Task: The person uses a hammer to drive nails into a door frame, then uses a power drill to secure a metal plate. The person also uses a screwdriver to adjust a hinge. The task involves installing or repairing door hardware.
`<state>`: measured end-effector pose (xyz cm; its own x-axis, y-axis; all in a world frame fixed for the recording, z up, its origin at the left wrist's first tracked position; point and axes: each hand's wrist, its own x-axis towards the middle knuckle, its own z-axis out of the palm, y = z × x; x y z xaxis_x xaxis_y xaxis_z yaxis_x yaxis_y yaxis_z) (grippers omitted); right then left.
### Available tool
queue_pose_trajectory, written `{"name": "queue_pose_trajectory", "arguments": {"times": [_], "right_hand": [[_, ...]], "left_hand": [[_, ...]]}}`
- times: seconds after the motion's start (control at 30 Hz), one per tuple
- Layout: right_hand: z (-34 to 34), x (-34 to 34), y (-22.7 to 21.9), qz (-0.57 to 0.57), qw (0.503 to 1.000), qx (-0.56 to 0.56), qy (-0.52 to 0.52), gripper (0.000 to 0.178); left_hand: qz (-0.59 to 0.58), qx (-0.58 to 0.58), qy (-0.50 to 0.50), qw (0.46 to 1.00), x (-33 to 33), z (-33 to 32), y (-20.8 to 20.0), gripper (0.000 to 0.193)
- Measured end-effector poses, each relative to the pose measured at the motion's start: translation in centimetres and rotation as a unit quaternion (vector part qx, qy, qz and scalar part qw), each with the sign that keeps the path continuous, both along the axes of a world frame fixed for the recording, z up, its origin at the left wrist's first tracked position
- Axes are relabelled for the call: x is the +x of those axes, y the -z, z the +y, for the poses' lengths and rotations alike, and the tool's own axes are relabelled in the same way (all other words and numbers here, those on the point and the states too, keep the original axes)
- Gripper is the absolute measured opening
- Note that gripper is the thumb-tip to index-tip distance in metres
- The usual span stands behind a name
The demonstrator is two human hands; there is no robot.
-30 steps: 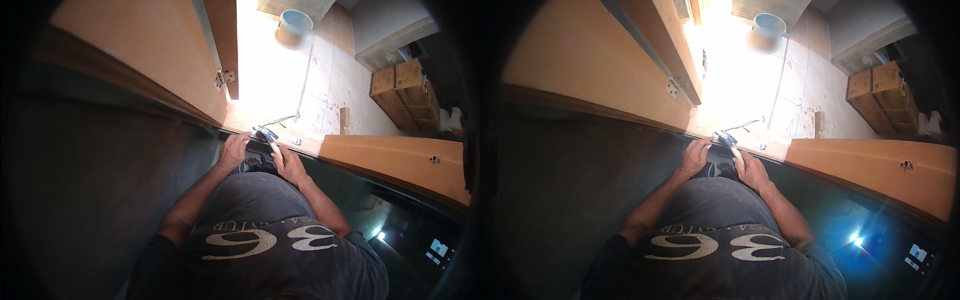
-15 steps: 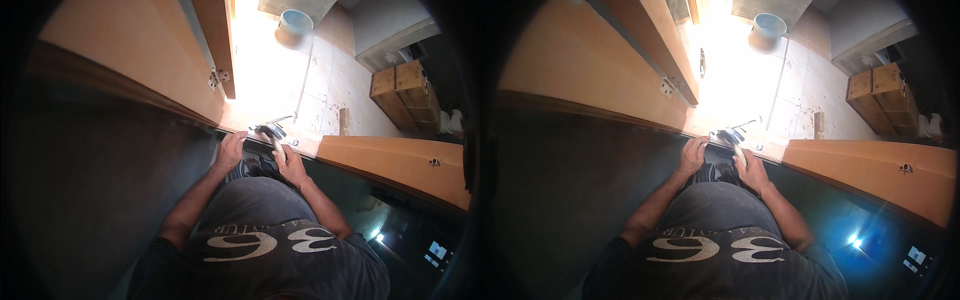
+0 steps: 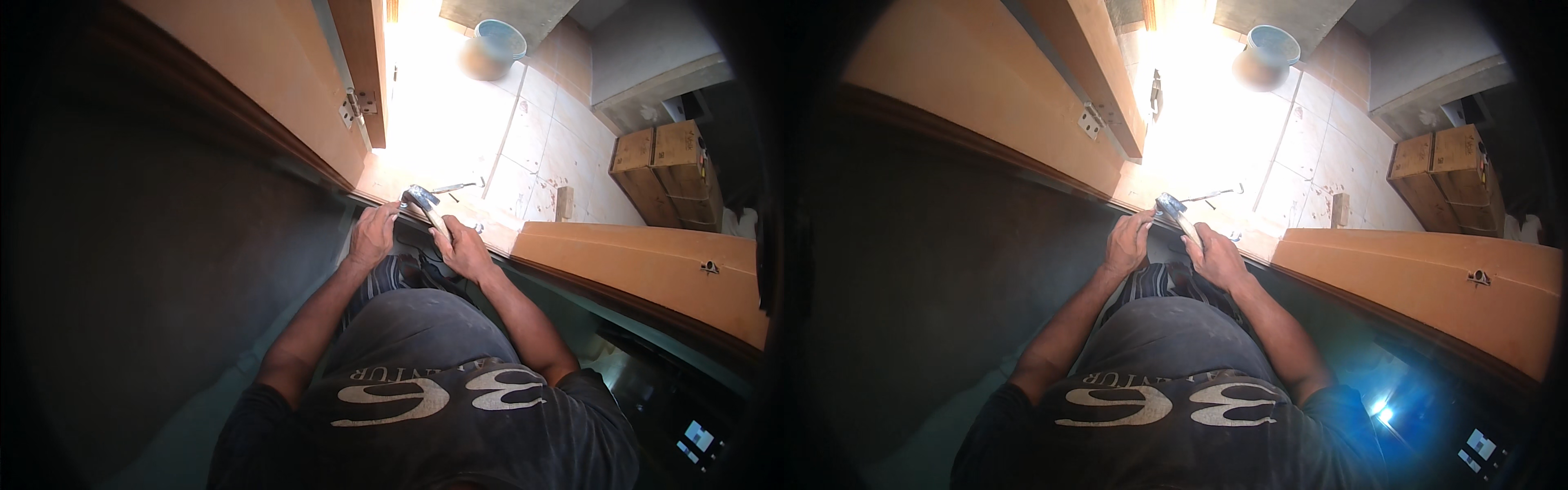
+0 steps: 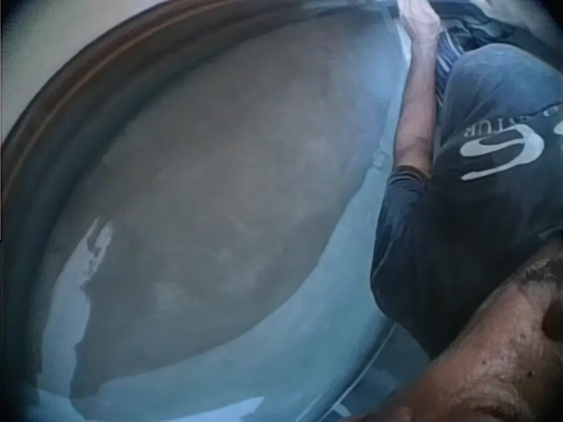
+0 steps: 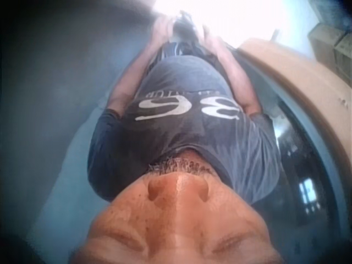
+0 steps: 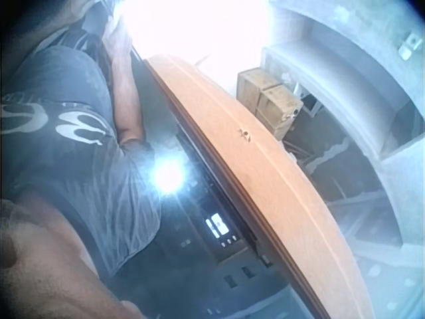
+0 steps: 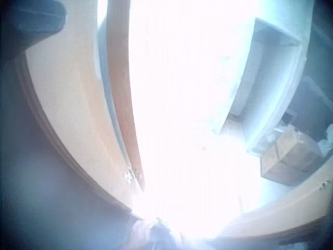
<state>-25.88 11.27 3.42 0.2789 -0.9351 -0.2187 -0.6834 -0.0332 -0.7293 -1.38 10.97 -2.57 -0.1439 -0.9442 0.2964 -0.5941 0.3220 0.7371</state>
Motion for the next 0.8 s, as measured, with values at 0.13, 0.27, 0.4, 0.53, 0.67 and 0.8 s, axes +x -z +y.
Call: {"name": "queue_pose_trajectory", "arguments": {"times": [0.13, 0.27, 0.4, 0.53, 0.67, 0.8], "right_hand": [[-0.3, -0.1, -0.1, 0.005, 1.000, -0.019, -0.013, 0.031], [-0.4, -0.3, -0.1, -0.005, 1.000, -0.002, -0.014, 0.032], [-0.3, -0.4, 0.2, 0.007, 1.000, -0.010, -0.014, 0.033], [-0.6, -0.1, -1.0, 0.011, 0.999, 0.039, -0.022, 0.033], [-0.4, -0.5, -0.1, 0.003, 1.000, 0.004, -0.015, 0.033], [-0.6, -0.4, -0.5, 0.004, 1.000, 0.017, -0.023, 0.033]], "left_hand": [[0.027, 0.008, -0.024, 0.999, -0.3, 0.2, -0.1, 0.017], [0.060, -0.044, -0.091, 0.993, -0.9, 0.0, 0.0, 0.014], [0.175, 0.083, -0.159, 0.968, -1.9, 0.5, 0.5, 0.013], [0.238, 0.143, -0.159, 0.947, -2.1, 0.5, 2.1, 0.012], [0.332, 0.153, -0.141, 0.920, -2.1, 0.3, 3.5, 0.014], [0.349, 0.179, -0.136, 0.910, -1.5, 0.3, 3.6, 0.016]]}}
